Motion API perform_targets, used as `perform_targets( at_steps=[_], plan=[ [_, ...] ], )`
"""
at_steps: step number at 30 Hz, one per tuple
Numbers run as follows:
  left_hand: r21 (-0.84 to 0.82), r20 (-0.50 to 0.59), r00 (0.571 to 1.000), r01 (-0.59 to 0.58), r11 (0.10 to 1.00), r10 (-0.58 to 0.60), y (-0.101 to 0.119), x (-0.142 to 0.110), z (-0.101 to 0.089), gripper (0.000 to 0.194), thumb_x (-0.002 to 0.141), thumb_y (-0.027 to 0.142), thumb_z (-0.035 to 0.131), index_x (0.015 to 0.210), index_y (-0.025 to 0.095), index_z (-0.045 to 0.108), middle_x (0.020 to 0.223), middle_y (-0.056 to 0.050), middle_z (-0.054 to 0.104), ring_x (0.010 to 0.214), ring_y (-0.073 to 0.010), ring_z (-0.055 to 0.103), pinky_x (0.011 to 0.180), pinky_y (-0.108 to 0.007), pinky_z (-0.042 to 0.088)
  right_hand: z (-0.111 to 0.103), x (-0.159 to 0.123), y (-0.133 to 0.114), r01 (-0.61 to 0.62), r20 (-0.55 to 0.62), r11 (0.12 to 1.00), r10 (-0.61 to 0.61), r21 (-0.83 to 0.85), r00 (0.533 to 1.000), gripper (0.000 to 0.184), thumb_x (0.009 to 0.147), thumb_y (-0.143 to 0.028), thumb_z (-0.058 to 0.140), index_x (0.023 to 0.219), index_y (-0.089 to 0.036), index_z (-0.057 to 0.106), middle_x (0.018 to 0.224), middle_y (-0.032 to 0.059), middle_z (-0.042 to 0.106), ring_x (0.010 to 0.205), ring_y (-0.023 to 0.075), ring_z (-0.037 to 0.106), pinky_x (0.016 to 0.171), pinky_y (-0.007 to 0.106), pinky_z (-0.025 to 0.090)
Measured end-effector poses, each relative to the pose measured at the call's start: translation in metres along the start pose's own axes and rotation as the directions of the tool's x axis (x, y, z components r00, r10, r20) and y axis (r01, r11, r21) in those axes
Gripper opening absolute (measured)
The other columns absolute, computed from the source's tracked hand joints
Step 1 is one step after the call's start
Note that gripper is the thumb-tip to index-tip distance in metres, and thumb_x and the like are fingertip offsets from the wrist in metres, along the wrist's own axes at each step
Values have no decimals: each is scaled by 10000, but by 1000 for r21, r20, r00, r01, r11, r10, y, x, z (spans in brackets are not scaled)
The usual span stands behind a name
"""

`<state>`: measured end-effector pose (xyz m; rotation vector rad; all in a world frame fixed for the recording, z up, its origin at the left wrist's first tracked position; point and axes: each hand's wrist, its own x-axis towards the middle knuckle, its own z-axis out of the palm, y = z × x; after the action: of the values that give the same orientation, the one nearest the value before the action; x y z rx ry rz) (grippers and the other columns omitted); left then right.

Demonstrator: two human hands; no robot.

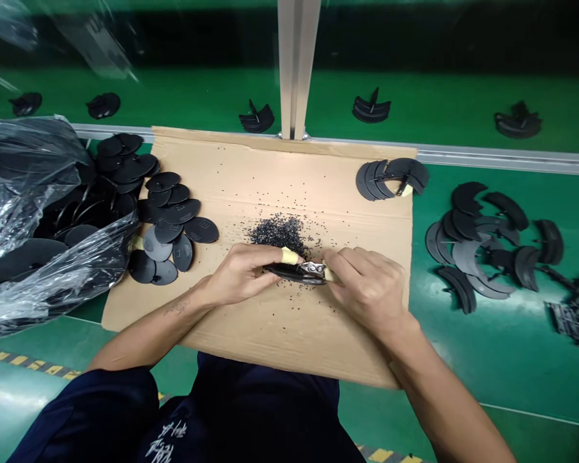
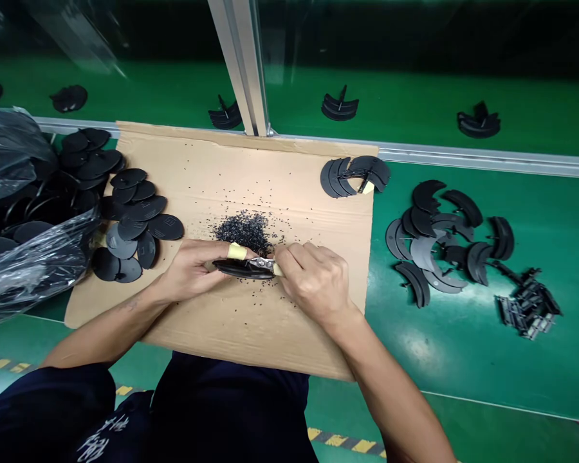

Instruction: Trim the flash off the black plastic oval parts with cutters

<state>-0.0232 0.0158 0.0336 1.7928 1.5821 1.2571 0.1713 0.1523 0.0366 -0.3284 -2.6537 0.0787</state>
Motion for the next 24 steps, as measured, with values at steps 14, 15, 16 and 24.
perform_targets(
  at_steps=[14,15,16,24],
  plan=[
    [155,184,981,-83,984,53,6,5,-12,195,956,187,538,1103,178,666,888,-57,684,777,-152,619,688,-283,525,6,1,4,-52,35,997,50,63,998,141,908,-177,548,875,-169,685,719,39,689,672,168,565,617,309,380],
    [190,203,978,-94,977,55,7,6,-11,201,960,172,512,1095,176,660,904,-62,674,795,-159,612,700,-292,521,5,2,4,-39,27,997,38,65,999,141,908,-173,544,887,-166,684,729,43,692,683,174,566,622,310,378],
    [216,214,975,-103,971,56,9,6,-12,208,962,160,490,1094,173,650,922,-68,666,818,-168,608,719,-303,520,5,2,5,-31,16,997,30,70,999,144,908,-170,539,904,-161,683,735,46,693,690,179,567,625,312,377],
    [572,206,968,-2,820,-141,19,44,-92,303,1047,360,370,925,165,567,828,-53,591,740,-174,537,691,-305,466,12,2,13,-47,-51,992,53,120,997,127,915,-230,576,908,-155,678,766,57,699,691,190,586,625,314,397]
  ],
)
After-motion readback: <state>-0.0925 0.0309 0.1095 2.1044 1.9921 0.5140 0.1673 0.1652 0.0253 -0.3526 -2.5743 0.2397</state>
